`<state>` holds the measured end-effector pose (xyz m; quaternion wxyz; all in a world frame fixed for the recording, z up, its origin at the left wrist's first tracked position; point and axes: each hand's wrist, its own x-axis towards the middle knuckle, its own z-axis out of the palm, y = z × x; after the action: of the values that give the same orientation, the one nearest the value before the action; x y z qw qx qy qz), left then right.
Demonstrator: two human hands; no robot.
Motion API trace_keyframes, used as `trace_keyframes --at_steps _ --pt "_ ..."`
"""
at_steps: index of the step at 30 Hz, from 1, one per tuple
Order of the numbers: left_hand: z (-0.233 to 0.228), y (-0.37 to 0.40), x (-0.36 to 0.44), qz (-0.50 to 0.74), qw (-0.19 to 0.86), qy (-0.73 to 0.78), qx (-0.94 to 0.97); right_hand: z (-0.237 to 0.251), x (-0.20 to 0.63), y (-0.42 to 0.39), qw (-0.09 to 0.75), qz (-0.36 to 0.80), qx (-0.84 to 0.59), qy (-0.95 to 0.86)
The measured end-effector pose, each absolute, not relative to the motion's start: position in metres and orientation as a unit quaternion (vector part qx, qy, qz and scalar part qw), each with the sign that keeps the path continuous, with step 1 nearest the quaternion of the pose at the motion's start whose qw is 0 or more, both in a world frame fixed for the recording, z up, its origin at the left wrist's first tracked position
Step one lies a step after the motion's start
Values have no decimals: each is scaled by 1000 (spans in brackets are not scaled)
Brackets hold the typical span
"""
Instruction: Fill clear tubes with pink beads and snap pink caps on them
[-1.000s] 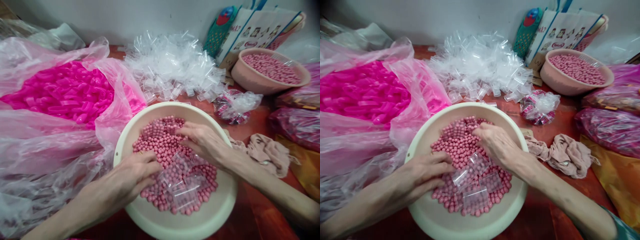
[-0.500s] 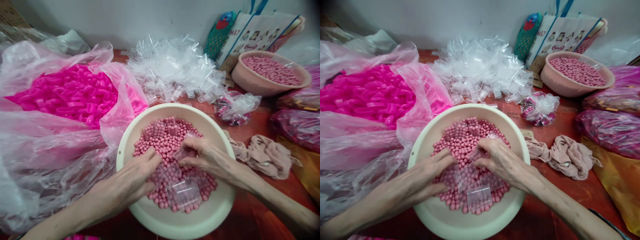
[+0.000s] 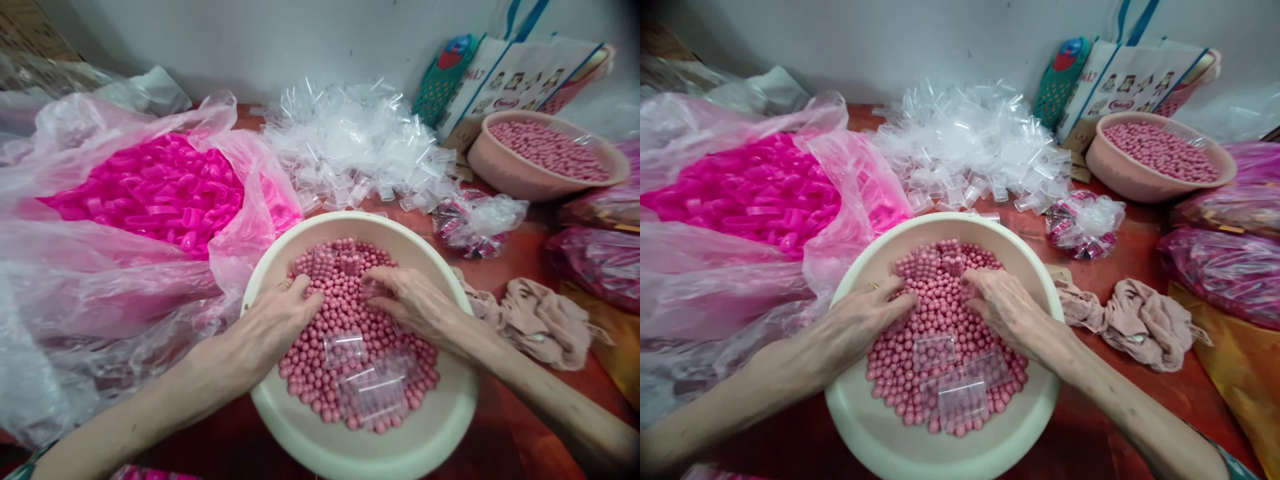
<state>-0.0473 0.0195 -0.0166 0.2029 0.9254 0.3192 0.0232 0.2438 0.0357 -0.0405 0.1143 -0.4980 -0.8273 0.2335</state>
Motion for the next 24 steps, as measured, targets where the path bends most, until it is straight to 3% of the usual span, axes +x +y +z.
trace_keyframes --at_steps 6,12,24 --pt "-2 27 -51 -13 199 224 954 -29 258 32 57 204 -497 -842" --pt "-6 32 -49 -15 186 244 952 -26 254 33 46 224 -543 -808" --pt "-14 27 -41 -20 167 244 955 -59 253 14 124 221 -433 -865"
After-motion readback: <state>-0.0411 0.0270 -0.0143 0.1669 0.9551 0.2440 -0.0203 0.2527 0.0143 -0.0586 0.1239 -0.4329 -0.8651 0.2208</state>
